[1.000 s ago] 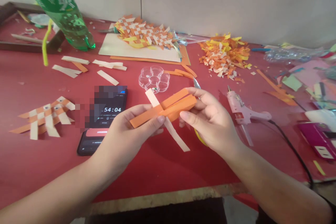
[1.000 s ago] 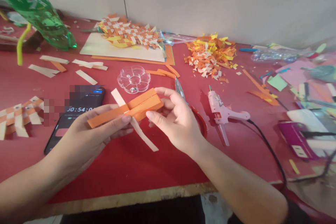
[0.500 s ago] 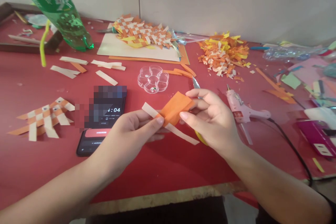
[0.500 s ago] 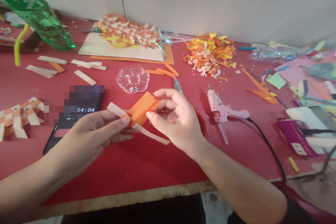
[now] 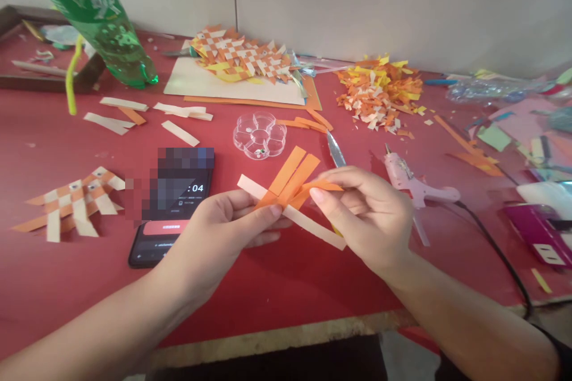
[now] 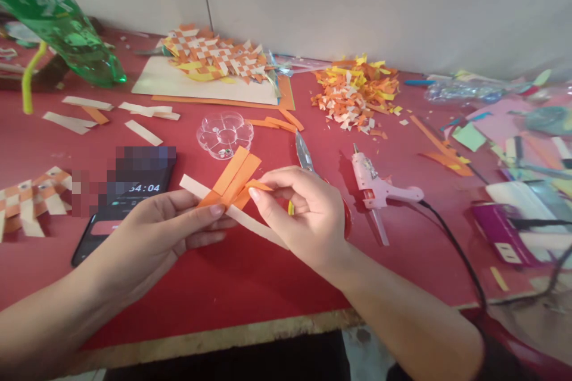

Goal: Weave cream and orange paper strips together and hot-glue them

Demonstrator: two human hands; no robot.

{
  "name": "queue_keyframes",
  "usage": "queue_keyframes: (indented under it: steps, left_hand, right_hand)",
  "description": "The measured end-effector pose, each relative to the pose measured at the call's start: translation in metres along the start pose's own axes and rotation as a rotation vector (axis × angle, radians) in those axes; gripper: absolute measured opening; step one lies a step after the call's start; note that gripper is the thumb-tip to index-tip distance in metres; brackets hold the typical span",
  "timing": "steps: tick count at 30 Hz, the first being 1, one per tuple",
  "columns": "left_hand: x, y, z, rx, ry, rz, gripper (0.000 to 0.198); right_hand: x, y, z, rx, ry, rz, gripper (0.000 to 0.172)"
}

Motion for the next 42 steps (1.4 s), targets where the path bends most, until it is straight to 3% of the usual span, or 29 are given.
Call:
queue_keyframes:
  steps: [7,10,16,27,42]
  left_hand:
    - [-0.001,0.003,0.0,0.036,-0.005,0.009,0.016]
    - [-0.001,0.004,-0.001,0.046,-0.015,-0.011,0.018]
    - [-0.001,0.002,-0.001,0.029,0.01,-0.019,0.018]
    - [-0.007,0.0,0.003,-0.005,0.058,-0.032,0.02]
    - [-0.006,-0.001,0.001,-0.027,0.076,-0.015,0.013]
  right_hand:
    - [0.001,0.003,0.002,0.081,0.04,0.021,0.018]
    - [0.0,0.003,0.003,0.123,0.048,-0.027,0.021]
    - [0.004,0.006,-0.014,0.373,0.231,-0.032,0.023]
    - [-0.013,0.014,-0.03,0.62,0.294,-0.225,0.02]
    - [-0.019,0.021,-0.028,0.727,0.373,-0.317,0.012]
Point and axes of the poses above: each hand's wrist, its own y-axis away from the middle knuckle, its own x-axis out of the back of the hand, z = x × y, the point moved 6 cm from there along -y, towards the middle knuckle, and after that the axes turned 15 degrees about -x, right-handed, at the moved point
